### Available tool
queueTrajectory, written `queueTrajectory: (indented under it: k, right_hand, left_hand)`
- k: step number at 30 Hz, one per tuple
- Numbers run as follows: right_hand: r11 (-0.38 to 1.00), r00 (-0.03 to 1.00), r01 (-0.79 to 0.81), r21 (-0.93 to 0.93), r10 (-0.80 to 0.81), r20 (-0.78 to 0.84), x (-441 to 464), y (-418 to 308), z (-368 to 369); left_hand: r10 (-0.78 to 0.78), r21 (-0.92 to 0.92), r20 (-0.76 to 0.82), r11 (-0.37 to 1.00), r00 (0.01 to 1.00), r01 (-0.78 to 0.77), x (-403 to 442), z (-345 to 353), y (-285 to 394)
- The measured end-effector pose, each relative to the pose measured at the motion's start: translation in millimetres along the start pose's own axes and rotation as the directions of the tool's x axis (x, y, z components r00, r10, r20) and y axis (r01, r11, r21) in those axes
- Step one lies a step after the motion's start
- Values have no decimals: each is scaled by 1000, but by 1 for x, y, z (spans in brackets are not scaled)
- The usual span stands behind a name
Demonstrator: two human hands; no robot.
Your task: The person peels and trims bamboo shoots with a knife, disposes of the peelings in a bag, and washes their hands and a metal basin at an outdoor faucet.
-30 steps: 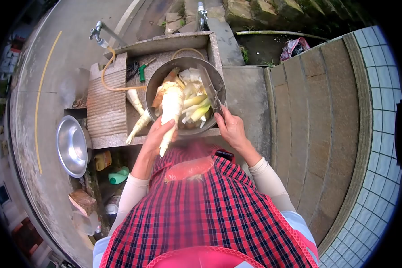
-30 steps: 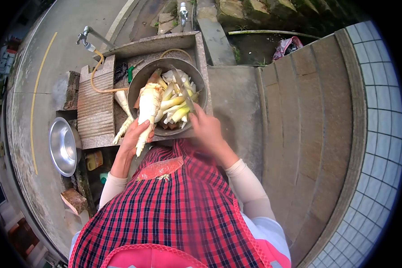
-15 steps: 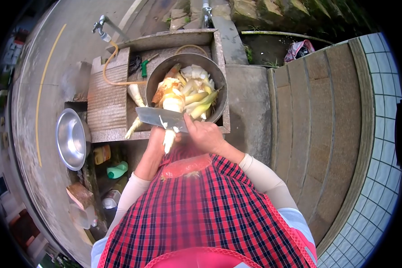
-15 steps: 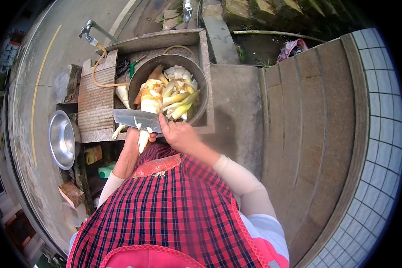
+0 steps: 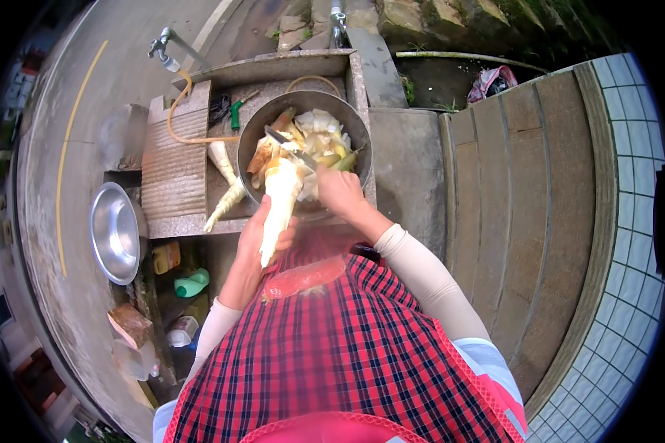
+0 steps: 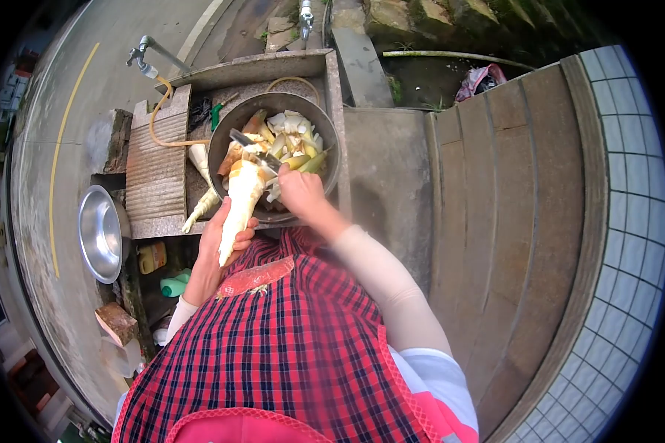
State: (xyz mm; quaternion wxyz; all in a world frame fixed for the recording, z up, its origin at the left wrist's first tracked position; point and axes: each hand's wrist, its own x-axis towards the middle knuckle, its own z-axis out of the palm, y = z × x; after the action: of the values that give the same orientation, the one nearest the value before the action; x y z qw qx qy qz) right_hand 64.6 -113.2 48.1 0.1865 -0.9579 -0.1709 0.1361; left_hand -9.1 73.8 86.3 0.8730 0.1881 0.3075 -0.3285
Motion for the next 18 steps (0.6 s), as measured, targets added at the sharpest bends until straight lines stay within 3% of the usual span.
queueTrajectory:
  k: [2,8,9,11,12,15,18]
  right_hand:
    - [983,995,-100,154,100,8,4,21,8]
    - [933,995,-101,346,103,13,-15,19,-5]
    - [948,995,-75,311,91,-39,-20,13,-9]
    - [972,988,-27,231,62,-144,-30,1,-15]
    - [978,982,74,197,-37,-187,-37,-4,-15]
    - [940,905,340,27,-320,-280,-54,-21,-13]
    - [915,884,389,-111,-404,-234,-57,-27,-3]
  left_hand:
    - [-7,-22,68,1000,998,9,-1,-2,3]
    - [2,-91,87,996,996,6,15,-9,5]
    - [9,-103,88,995,996,0,18,-11,6]
    - [46,-2,-62,999,997,-46,21,-6,6]
    - [68,50,-135,997,989,-62,22,-5,5]
    - [148,84,-145,987,978,-137,27,-13,1]
    - [189,-20,-89,981,978,-191,25,-17,0]
